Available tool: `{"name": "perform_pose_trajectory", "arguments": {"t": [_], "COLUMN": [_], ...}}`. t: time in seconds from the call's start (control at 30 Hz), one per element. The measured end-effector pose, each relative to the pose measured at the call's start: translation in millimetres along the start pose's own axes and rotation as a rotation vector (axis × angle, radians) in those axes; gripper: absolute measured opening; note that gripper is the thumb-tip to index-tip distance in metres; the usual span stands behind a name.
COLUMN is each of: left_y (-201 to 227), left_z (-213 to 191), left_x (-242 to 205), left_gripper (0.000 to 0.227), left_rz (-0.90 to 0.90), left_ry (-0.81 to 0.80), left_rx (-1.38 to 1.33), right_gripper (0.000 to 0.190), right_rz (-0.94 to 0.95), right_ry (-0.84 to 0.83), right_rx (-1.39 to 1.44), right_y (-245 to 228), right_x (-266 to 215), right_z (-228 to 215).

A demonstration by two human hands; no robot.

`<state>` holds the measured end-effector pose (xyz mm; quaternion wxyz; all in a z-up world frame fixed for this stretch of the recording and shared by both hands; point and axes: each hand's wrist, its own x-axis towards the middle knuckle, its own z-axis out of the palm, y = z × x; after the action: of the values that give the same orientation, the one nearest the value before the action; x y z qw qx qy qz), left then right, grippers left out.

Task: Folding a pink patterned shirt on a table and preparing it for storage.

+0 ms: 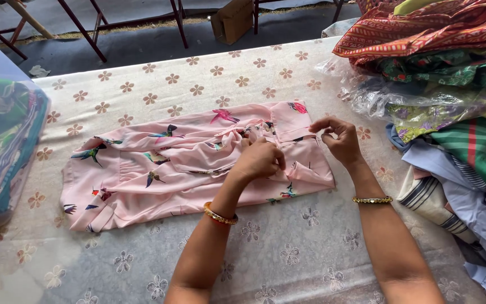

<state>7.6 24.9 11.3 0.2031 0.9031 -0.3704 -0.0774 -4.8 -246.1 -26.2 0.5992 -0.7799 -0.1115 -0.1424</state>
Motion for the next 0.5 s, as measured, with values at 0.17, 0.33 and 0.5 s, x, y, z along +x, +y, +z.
{"name": "perform_pose_trajectory", "arguments": {"t": [0.17,0.33,0.5], "left_y": [0.3,9.7,13.0], "left_z": [4.2,39.2,30.0], "left_x": [4.3,17.6,14.7], "left_gripper": [0.024,0.022,0.027], "left_rz": [-0.118,0.039,0.087], "left_ry": [0.263,0.447,0.560], "left_rx": [0.000,-0.069,0.125], "right_gripper": [0.035,0.022,0.017], "right_rz": [-0.231,-0.283,-0.210], "right_ry": [-0.038,-0.161,0.002], "right_rx": [-0.427,-0.584,-0.640], "right_y": [-31.4,-31.1,-26.6], "right_x": [1.1,0.1,0.9], "right_z": [17.0,28.2,21.1]}}
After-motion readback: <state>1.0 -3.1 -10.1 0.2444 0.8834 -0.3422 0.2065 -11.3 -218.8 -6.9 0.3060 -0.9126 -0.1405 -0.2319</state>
